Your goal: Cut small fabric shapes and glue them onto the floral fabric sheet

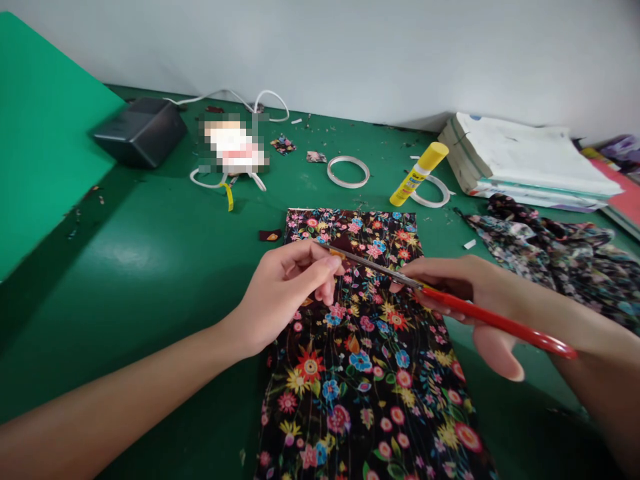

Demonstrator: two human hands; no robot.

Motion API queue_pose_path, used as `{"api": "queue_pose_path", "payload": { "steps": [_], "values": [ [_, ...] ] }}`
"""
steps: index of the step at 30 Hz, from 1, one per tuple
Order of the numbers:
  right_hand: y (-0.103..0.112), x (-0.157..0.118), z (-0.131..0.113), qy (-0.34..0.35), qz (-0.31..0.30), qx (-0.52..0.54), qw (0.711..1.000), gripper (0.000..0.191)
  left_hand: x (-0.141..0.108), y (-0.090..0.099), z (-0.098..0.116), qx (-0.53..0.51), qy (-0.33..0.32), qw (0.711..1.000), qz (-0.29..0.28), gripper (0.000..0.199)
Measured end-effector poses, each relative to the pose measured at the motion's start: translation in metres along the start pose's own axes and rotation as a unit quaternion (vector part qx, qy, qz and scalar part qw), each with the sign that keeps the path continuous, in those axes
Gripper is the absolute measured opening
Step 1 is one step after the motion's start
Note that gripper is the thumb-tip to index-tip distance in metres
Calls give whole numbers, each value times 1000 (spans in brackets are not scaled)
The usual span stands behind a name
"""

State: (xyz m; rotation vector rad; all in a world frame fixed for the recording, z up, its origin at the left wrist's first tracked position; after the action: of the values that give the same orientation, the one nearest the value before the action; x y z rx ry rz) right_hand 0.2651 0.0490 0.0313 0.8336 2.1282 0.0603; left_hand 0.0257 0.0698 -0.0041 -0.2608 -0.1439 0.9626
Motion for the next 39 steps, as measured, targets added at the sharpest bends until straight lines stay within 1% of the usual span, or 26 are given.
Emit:
{"api": "queue_pose_path", "payload": {
  "steps": [11, 17, 20, 25, 27, 30, 32, 34, 37, 38, 39],
  "values": [
    [-1, -2, -5, 16, 22, 3, 1000, 52, 0, 0, 0, -3, -2, 1000, 0, 26],
    [-2, 1, -5, 9, -3, 34, 999, 49, 0, 0, 1, -4, -3, 1000, 2, 27],
    [-3, 2, -3, 5, -4, 54, 998, 40, 0, -1, 2, -2, -1, 1000, 3, 28],
    [-5, 2, -9, 44, 20, 56, 997, 24, 0, -1, 2, 4, 1, 1000, 7, 28],
    [-5, 2, -10, 52, 23, 53, 997, 28, 0, -1, 3, 10, 3, 1000, 9, 27],
    [-5, 2, -9, 54, 14, 52, 997, 40, -1, -1, 3, 12, 5, 1000, 8, 28],
    [-6, 2, -10, 55, 16, 54, 997, 41, -1, -1, 3, 9, 4, 1000, 5, 28],
    [-7, 0, -13, 54, 24, 61, 996, 36, -1, -1, 4, 8, 2, 1000, 3, 28],
    [-9, -1, -15, 51, 42, 90, 994, 23, -1, -1, 4, 12, 0, 1000, 0, 28],
    [-9, 0, -14, 50, 46, 101, 993, 21, -1, -1, 4, 13, 0, 1000, 0, 29],
    [-8, 2, -11, 49, 45, 111, 992, 23, -1, -1, 3, 14, 2, 1000, -1, 29]
  ]
}}
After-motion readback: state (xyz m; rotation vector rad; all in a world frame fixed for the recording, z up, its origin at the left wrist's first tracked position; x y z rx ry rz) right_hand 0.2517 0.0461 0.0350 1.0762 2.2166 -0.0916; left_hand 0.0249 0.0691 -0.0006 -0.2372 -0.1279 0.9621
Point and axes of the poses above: each hand's wrist, its own x-axis towards the middle knuckle, its own y-axis out of the back of the hand, z = x × y, the point moved 4 cm from there along x, towards the middle knuckle, and after that the axes turned 9 degrees about -z, right-handed, at the moved point
